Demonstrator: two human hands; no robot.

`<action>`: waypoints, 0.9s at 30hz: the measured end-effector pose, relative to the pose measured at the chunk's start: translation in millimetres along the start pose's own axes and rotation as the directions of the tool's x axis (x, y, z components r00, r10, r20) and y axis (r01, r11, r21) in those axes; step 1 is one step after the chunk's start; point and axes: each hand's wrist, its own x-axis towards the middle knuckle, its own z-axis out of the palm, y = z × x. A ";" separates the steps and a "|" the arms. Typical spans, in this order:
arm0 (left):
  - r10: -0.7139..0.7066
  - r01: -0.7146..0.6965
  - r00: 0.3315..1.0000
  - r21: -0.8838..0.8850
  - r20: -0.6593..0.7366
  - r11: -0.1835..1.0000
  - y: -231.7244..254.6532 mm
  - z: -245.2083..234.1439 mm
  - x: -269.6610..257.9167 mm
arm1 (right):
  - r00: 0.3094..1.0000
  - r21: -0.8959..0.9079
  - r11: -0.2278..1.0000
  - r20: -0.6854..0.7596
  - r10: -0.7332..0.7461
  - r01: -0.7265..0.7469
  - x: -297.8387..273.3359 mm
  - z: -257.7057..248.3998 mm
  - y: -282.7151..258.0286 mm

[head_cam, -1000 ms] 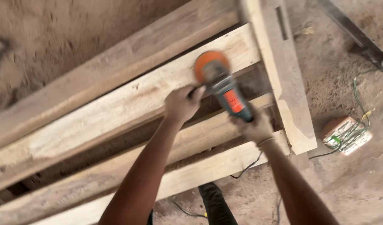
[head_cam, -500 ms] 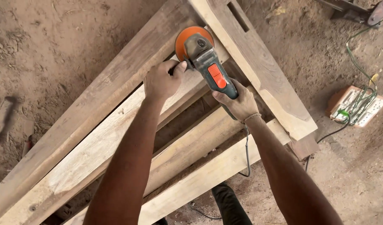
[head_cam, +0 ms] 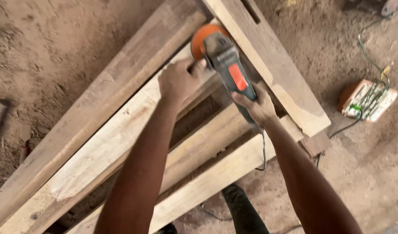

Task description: Using an angle grinder to sand the surface of wooden planks.

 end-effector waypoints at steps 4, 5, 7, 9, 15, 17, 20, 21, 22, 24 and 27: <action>-0.131 0.137 0.974 -0.016 0.187 0.991 -16.4 -19.1 -8.8 | 0.994 0.032 0.994 0.008 0.106 -0.106 1.3 30.1 -24.0; -0.125 0.129 0.973 -0.009 0.196 0.992 -31.0 -14.1 -16.6 | 0.989 0.089 0.985 0.019 0.147 -0.148 -4.7 41.0 -20.4; -0.110 0.113 0.974 -0.005 0.196 0.994 -45.7 -17.5 -30.5 | 0.984 0.146 0.973 0.023 0.179 -0.180 -11.0 59.8 -15.0; -0.192 0.194 0.963 0.008 0.189 0.981 -52.6 -31.8 -56.1 | 0.985 0.147 0.977 0.090 0.145 -0.157 -21.5 83.8 -6.4; -0.201 0.208 0.972 -0.045 0.122 0.977 -116.9 -4.8 -84.8 | 0.981 -0.020 0.986 0.104 -0.163 0.166 -31.3 107.7 -6.0; -0.170 0.183 0.975 -0.081 0.143 0.980 -95.1 -4.5 -72.1 | 0.996 0.077 0.997 0.085 -0.027 0.020 -31.5 95.3 -7.0; -0.119 0.138 0.971 -0.080 0.209 0.987 -53.5 -1.8 -34.4 | 0.993 0.190 0.975 0.038 0.110 -0.115 -19.1 62.6 0.6; -0.104 0.117 0.959 -0.034 0.264 0.992 -36.0 -0.6 -18.1 | 0.994 0.216 0.970 0.005 0.112 -0.111 -14.4 48.0 5.4; -0.097 0.112 0.959 -0.041 0.267 0.993 -28.1 -0.5 -13.0 | 0.993 0.212 0.971 -0.003 0.116 -0.113 -11.6 42.1 4.7; 0.029 -0.027 0.998 -0.040 0.047 0.999 -11.3 1.0 -6.9 | 0.997 0.242 0.968 -0.019 0.080 -0.073 -9.3 29.1 5.2; -0.056 0.073 0.975 -0.073 0.214 0.995 -13.4 -5.4 -18.8 | 0.997 0.290 0.954 0.003 0.081 -0.079 -18.9 39.0 20.7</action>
